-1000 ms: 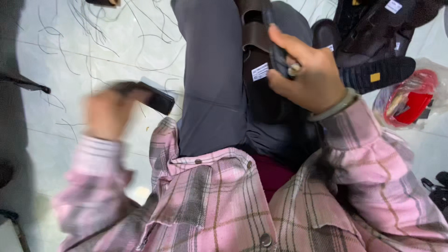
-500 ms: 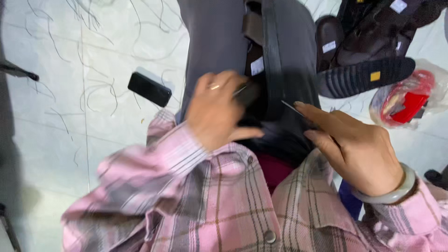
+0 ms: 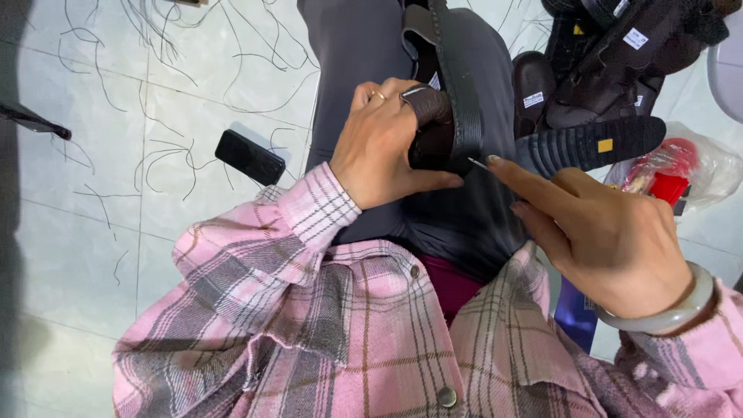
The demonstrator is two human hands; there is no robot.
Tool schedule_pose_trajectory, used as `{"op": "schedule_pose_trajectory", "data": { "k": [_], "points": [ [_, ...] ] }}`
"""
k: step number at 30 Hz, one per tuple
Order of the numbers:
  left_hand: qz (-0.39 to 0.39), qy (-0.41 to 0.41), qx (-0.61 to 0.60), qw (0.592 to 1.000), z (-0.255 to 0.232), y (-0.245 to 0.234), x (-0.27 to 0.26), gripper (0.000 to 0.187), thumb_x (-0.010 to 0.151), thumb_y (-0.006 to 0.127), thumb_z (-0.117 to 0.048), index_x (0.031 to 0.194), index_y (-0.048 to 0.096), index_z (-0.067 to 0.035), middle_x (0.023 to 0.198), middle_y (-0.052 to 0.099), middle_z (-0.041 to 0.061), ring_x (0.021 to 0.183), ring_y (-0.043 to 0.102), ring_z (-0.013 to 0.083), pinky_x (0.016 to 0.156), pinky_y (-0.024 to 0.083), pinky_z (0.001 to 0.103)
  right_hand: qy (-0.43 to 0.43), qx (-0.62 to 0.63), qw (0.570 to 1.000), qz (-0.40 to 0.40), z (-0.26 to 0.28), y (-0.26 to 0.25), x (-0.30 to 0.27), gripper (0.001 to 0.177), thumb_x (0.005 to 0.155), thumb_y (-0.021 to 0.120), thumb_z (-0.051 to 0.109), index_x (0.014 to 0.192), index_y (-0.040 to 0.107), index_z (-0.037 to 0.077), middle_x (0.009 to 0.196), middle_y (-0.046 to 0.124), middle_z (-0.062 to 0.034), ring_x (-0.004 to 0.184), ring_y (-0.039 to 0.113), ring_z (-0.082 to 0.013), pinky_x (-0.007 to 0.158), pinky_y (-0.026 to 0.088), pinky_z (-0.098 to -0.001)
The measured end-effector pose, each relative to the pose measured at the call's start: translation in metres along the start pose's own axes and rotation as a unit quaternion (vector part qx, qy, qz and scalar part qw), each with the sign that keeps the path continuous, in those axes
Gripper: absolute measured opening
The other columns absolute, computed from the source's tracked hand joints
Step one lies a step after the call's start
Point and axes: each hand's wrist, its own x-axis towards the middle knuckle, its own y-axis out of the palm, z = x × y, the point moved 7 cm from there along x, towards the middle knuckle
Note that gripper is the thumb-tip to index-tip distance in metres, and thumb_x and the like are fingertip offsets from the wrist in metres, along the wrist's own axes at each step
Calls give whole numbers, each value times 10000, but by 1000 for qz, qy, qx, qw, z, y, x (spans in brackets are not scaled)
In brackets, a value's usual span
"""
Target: The person sews the leather upper of a brown sandal by hand using a needle and thread, pulling the thread through the material to secure it.
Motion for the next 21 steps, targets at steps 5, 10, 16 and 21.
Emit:
{"op": "schedule_pose_trajectory", "data": {
  "k": [5, 10, 16, 21],
  "points": [
    [-7, 9, 27, 1000, 2, 8, -4, 699, 562, 825, -623, 848, 521, -61, 840, 584, 96, 1043, 517, 319, 818, 302, 455, 11, -35, 999, 33, -4, 8, 4, 437, 915, 495, 277, 1349, 492, 324, 623, 451, 37, 363, 448, -184, 266, 255, -336],
    [12, 4, 29, 999, 0, 11, -5, 716, 556, 807, -642, 931, 623, -60, 1005, 616, 143, 1041, 514, 311, 858, 276, 456, -41, -13, 999, -26, 4, 1, 1, 360, 936, 535, 214, 1292, 584, 233, 605, 462, 29, 383, 414, -163, 309, 218, -319],
    [1, 18, 21, 1000, -4, 17, -13, 677, 580, 844, -557, 925, 628, -16, 1117, 556, 112, 1014, 514, 294, 914, 276, 533, -24, -120, 992, 6, 3, 11, -2, 399, 938, 478, 362, 1332, 542, 360, 636, 457, 60, 391, 480, -155, 317, 261, -301],
    [26, 28, 21, 999, -4, 31, -18, 498, 614, 825, -516, 607, 665, -44, 1114, 549, 93, 1062, 495, 247, 960, 223, 584, 18, -133, 989, 63, 2, 20, -5, 413, 922, 404, 390, 1326, 491, 386, 706, 499, 58, 462, 556, -148, 308, 362, -311]
  ]
}}
